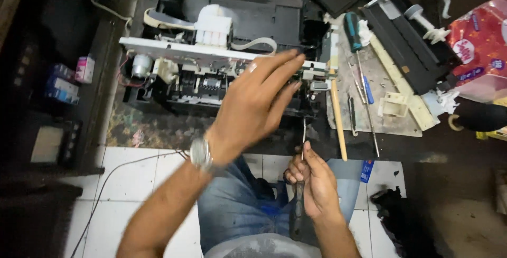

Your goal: The person uses a screwdriver to remove screws from a circuit board inside a disassembled electronic device. They then use the screwdriver to pry open a small white plastic component and place it on the table.

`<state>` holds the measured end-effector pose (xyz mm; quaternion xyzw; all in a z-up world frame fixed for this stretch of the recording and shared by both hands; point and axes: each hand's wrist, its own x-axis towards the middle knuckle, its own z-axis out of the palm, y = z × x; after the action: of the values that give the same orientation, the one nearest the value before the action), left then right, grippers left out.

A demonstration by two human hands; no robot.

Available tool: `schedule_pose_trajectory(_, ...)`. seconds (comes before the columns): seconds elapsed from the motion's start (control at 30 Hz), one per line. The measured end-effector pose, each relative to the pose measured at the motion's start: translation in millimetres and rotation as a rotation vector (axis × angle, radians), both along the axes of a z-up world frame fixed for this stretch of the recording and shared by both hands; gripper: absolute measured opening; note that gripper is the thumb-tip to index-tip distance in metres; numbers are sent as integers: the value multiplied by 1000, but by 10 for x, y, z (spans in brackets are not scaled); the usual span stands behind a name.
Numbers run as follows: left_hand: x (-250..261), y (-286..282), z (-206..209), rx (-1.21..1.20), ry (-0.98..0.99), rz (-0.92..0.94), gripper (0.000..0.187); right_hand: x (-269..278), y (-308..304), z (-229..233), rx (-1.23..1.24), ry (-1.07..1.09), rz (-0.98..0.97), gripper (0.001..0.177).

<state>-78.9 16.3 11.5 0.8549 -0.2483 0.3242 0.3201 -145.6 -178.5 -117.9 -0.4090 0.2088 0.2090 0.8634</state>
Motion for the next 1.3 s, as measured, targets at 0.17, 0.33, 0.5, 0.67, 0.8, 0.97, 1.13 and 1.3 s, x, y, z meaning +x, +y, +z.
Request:
schedule_pose_trajectory(0.17, -960, -342, -471, -446, 162, 211, 6, 8, 29, 113, -79, 28, 4, 40)
schedule_pose_trajectory(0.33, -1291, -410, -798, -538, 376, 258, 14, -178, -39, 362, -181, 24, 57, 59)
schedule_pose_trajectory(0.5, -874, 81, -758, -16, -91, 226, 45, -662, -167, 316, -358, -7, 92, 58)
schedule_pose_trajectory(0.67, 45, 232, -115, 580, -87, 320, 69, -733, 23, 406, -392, -32, 54, 56)
schedule_pose_trajectory(0.8, 584, 166, -245, 864, -109, 311, 64, -709, 62, 312, -254, -47, -79, 31)
schedule_pose_trajectory(0.97, 715, 106, -473, 834, -22, 246, 50, -675, 35, 285, -120, 24, -111, 30)
schedule_pose_trajectory(1.13, 725, 72, -447, 747, 30, 206, 37, -718, -107, 0, 193, 13, -93, 29)
schedule_pose_trajectory(1.3, 779, 79, -409, 667, 130, 145, 27, -643, -112, 299, 142, 239, 2, 35)
